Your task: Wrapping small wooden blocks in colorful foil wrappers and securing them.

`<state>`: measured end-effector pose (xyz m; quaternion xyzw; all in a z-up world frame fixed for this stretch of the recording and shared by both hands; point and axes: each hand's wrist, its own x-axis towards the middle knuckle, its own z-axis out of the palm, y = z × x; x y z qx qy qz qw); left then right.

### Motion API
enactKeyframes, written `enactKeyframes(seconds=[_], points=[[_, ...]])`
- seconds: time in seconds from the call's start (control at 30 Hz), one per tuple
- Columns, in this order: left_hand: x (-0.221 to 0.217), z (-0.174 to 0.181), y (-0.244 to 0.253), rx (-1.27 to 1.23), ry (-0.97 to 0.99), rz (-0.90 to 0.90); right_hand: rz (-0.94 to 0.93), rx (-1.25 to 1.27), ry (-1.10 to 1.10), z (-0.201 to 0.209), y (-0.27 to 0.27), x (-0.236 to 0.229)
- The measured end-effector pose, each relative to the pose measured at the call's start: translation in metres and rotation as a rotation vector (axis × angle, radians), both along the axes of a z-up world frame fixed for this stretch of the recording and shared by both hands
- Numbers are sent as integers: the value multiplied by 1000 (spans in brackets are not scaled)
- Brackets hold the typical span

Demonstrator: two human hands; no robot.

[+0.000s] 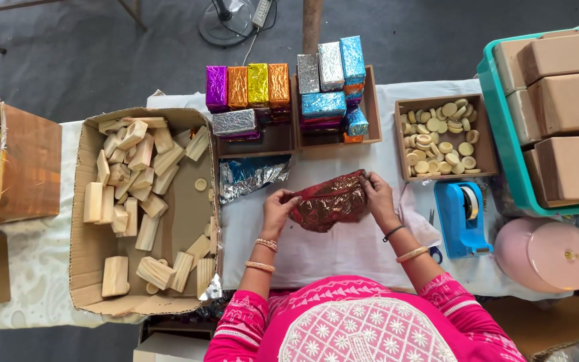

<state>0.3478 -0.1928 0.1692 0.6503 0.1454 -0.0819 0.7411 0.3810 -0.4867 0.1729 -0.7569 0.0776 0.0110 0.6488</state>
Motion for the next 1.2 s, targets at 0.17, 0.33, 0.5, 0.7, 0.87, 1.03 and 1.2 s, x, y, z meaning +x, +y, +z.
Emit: enactKeyframes(seconds=[0.17,0.33,0.5,0.7,0.87,1.03,1.2], points=[[-7,-67,-20,-19,-148,291,-60,-320,-46,38,21,2],[-16,-20,-31,221,-122,474,-91,-411,-22,25,23,9],[-46,48,-53,-385,-118,200,-147,-414,-11,18,19,21],[-61,-34,-47,-493,-64,-23,-159,-429,0,5,10,24],[-49,9,-15,34,-212,-239,-73,-596,67,19,-2,18],[-57,-2,-8,64,-180,-296,-78,-458,-12,-10,-12,12],[-64,-7,4,61,-147,-269,-61,49,232,-21,-31,-15]])
